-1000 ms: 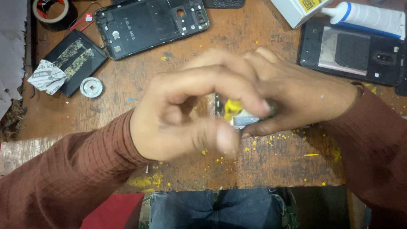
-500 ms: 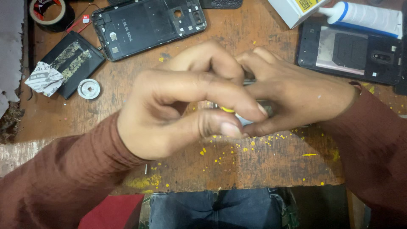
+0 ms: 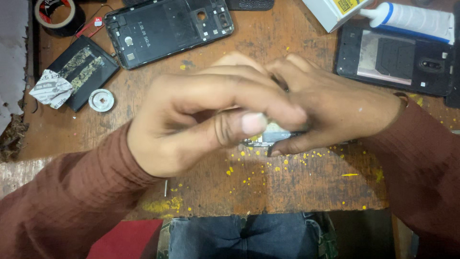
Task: The person disassembles a smartphone by removing screws and prying open the casing. They then place a battery into the phone chassis and reattach the back cover, completing the reassembly.
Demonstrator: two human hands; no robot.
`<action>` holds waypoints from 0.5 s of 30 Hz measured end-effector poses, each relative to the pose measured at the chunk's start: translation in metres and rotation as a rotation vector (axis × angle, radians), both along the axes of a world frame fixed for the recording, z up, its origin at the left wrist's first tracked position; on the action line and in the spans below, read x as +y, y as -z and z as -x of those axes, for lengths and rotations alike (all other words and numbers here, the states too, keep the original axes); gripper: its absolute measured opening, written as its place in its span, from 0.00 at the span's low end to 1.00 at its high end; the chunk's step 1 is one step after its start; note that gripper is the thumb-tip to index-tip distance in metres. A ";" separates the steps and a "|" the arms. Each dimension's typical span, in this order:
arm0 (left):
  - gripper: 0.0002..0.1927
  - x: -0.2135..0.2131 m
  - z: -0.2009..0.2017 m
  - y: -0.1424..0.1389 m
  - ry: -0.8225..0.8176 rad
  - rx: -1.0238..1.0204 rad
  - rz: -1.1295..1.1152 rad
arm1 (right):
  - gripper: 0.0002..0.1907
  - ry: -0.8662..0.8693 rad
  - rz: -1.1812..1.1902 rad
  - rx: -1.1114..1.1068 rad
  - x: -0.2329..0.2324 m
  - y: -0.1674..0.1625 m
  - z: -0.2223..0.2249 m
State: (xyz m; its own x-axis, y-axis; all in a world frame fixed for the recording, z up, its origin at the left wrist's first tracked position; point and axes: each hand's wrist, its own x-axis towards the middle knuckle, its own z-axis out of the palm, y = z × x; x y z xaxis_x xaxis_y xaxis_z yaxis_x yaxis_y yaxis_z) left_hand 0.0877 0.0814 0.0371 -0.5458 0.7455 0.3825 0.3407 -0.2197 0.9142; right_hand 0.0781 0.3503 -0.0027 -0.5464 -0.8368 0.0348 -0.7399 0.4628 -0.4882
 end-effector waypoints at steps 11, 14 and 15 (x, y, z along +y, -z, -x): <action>0.09 0.000 -0.003 0.004 0.028 -0.032 -0.028 | 0.44 -0.006 0.064 -0.029 0.003 0.002 0.000; 0.09 0.003 -0.005 0.007 -0.007 0.103 -0.075 | 0.34 -0.025 -0.007 0.013 0.003 0.005 0.000; 0.10 0.004 -0.005 0.007 -0.029 0.133 -0.058 | 0.28 -0.041 -0.054 0.040 0.003 0.005 0.000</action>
